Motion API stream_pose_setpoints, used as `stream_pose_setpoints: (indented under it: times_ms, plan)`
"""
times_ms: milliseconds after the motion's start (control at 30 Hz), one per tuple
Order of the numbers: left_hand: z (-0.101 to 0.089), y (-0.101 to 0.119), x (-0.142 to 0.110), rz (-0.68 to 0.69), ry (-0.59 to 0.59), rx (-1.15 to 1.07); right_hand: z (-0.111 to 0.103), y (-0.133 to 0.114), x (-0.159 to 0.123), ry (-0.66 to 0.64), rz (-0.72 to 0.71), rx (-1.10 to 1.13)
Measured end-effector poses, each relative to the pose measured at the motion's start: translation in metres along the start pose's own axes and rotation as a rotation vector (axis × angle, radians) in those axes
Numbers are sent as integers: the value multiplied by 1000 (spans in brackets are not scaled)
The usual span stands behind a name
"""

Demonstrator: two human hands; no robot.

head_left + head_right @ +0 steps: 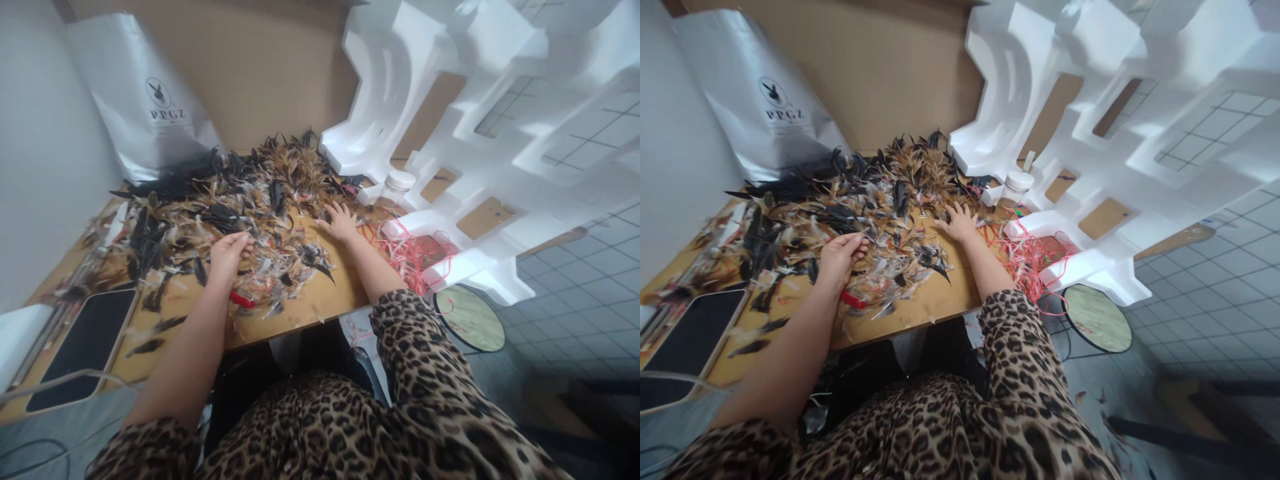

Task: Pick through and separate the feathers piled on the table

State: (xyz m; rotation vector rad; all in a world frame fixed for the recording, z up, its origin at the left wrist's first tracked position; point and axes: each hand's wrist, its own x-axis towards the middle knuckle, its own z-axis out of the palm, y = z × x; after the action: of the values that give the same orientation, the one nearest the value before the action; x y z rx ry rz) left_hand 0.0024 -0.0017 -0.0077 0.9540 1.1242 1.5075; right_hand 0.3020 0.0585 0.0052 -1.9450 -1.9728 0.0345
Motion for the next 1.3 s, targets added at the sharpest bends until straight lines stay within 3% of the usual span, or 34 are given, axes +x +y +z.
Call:
stream_pose_setpoints:
  times_ms: [200,333,433,533,800,933,1067,1167,1300]
  plan:
    - [-1,0,0,-2,5,-9,-16,9,3,171,-29,186]
    - [0,1,-1,-4,5,-23,-34,23,1,437,30,465]
    - [0,3,-1,-6,13,-35,-43,36,-8,611,153,588]
    - [0,5,-1,3,27,-52,-40,49,-14,594,242,554]
    - [-11,10,5,18,82,-210,-15,56,1,282,266,452]
    - [-17,11,10,-21,124,-319,-28,40,1,373,284,330]
    - [-23,13,15,-70,131,-432,-45,2,-9,469,89,274]
    - [-26,15,17,-99,129,-503,-45,-37,-15,368,-91,298]
    - [-26,19,15,-105,120,-531,-28,-89,-18,115,-277,379]
